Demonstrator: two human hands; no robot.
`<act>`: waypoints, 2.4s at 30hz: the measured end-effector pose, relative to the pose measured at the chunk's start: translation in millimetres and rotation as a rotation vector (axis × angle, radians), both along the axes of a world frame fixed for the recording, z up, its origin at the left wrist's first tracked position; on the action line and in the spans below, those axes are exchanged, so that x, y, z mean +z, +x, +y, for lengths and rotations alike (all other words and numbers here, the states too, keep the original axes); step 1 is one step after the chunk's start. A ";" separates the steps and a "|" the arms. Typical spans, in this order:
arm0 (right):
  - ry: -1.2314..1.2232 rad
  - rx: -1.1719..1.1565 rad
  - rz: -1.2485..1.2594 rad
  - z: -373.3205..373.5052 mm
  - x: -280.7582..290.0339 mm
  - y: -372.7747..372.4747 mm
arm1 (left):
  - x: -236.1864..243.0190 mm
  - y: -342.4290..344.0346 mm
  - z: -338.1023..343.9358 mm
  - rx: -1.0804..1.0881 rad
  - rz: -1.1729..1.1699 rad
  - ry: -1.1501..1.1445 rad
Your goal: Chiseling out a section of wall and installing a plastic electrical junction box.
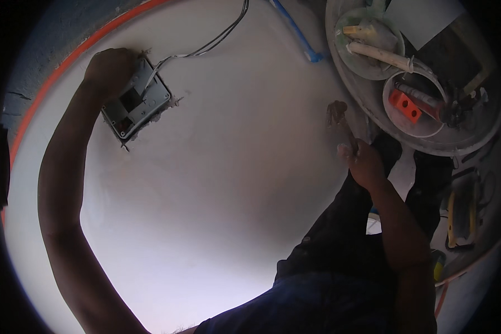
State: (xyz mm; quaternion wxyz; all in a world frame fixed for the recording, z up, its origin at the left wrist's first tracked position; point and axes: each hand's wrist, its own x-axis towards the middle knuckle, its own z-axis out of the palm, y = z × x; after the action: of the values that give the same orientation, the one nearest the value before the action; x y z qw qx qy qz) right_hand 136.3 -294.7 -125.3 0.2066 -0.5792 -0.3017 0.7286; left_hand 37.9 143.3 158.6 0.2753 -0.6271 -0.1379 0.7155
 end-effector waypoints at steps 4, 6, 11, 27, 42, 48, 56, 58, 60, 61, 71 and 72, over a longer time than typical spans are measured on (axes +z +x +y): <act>-0.059 -0.043 0.054 3.0 6.0 3.7 | 6.9 -9.1 15.5 -0.003 0.145 -0.127; -0.047 -0.091 0.064 2.1 5.5 6.6 | 9.9 -1.9 12.3 0.019 0.108 -0.091; -0.062 -0.114 0.030 1.1 2.1 6.4 | 31.8 19.2 -45.9 0.136 -0.333 0.142; -0.007 -0.134 0.019 -5.7 4.1 10.5 | 11.1 -2.3 -109.8 0.226 0.013 0.224; -0.014 -0.197 0.063 -3.1 4.8 29.0 | 1.8 -0.5 -108.0 0.364 -0.232 0.405; 0.023 -0.200 0.049 -5.1 1.7 25.8 | -1.1 7.7 -88.1 0.818 -0.715 0.727; -0.066 -0.053 0.016 -4.6 -2.4 39.5 | -29.3 9.8 -99.1 1.644 -2.265 1.232; -0.031 -0.131 0.017 -10.5 -6.6 38.5 | -30.9 1.2 -88.3 1.619 -2.344 1.197; 0.001 -0.201 0.019 -12.6 -8.7 41.4 | -36.1 0.4 -74.3 1.661 -2.335 1.272; -0.023 -0.222 0.050 -10.3 -5.0 45.5 | -36.5 -0.6 -68.9 1.708 -2.291 1.376; -0.029 -0.249 0.089 -12.0 5.4 69.3 | -45.5 -14.6 -61.1 1.550 -1.959 1.688; -0.036 -0.247 0.083 -12.1 7.9 69.4 | -43.7 -11.9 -67.9 1.481 -1.926 1.681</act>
State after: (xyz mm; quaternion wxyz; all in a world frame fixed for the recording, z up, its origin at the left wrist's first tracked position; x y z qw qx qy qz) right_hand 205.7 -306.8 -117.5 0.2965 -0.5850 -0.2063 0.7262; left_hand 25.9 75.5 114.9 -0.0655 -0.2981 -0.9099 -0.2809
